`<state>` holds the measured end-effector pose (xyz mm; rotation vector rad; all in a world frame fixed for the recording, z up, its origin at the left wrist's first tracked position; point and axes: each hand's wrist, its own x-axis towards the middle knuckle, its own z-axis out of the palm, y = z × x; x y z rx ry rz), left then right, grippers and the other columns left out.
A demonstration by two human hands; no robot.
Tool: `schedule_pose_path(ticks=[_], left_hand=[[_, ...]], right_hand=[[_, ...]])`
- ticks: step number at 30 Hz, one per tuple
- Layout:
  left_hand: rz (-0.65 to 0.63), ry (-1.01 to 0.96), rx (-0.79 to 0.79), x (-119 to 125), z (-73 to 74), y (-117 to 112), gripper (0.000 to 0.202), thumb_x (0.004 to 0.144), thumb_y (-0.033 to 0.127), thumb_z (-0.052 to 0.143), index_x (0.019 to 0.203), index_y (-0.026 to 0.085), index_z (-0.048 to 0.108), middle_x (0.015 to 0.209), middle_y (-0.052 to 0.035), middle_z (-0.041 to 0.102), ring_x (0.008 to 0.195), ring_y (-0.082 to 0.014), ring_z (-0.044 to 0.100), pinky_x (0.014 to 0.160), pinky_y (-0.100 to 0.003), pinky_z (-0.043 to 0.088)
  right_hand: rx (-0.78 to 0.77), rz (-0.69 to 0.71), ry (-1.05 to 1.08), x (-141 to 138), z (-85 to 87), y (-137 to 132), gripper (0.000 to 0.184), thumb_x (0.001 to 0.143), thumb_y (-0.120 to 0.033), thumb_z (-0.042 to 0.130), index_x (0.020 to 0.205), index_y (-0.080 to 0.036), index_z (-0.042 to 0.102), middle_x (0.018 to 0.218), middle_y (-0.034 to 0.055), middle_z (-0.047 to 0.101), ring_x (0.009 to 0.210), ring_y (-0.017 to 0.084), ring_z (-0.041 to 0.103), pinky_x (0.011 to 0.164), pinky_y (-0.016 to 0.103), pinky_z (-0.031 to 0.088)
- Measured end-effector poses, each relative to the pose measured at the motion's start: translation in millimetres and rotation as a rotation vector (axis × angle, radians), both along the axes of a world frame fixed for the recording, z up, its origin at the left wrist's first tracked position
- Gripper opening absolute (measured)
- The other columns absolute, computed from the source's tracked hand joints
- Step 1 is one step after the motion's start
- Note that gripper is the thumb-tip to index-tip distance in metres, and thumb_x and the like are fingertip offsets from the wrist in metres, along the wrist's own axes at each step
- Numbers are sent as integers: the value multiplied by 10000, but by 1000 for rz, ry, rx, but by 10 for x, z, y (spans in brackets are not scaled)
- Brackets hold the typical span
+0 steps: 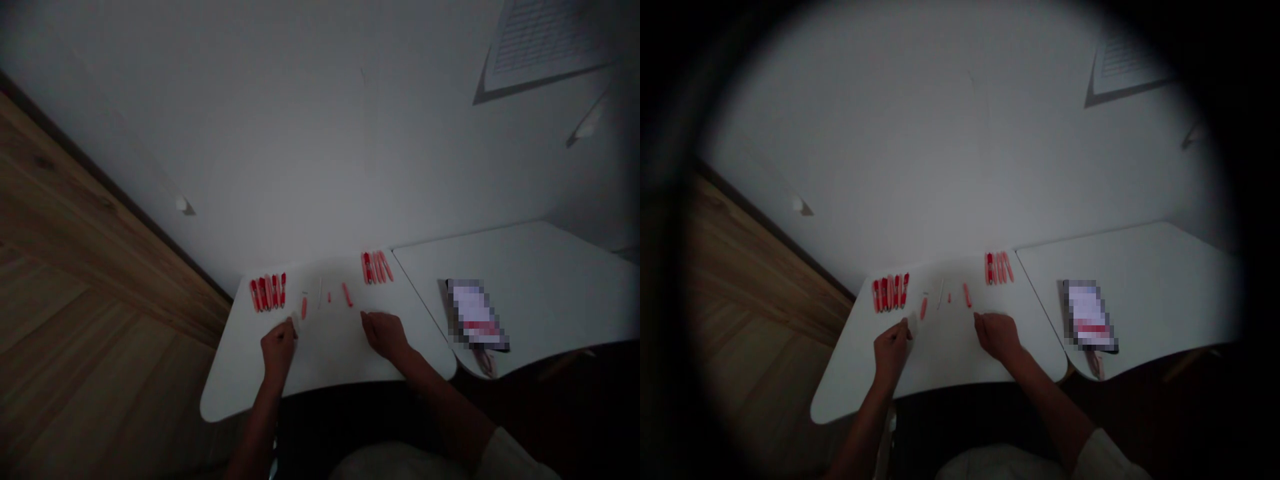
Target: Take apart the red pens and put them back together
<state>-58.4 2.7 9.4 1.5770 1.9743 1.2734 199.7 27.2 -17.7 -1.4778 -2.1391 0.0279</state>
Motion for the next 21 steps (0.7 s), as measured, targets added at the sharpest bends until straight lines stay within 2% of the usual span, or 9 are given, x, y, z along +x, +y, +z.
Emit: schedule_pose_path(ticks=[7,21], left_hand=[[-42,22,-20,-9,-27,-12,432,836,440,460,495,179,505,468,35,466,499,-113,467,540,-204,370],[-90,125,-34,4,-47,18,440,852,430,441,495,178,494,477,32,487,500,-112,490,558,-206,376]], right_hand=[[66,89,17,17,-10,19,523,965,-293,235,559,-156,536,515,14,520,457,93,422,524,261,204],[78,129,58,30,-3,22,505,951,-268,262,525,-157,511,485,-3,483,445,85,374,519,256,208]])
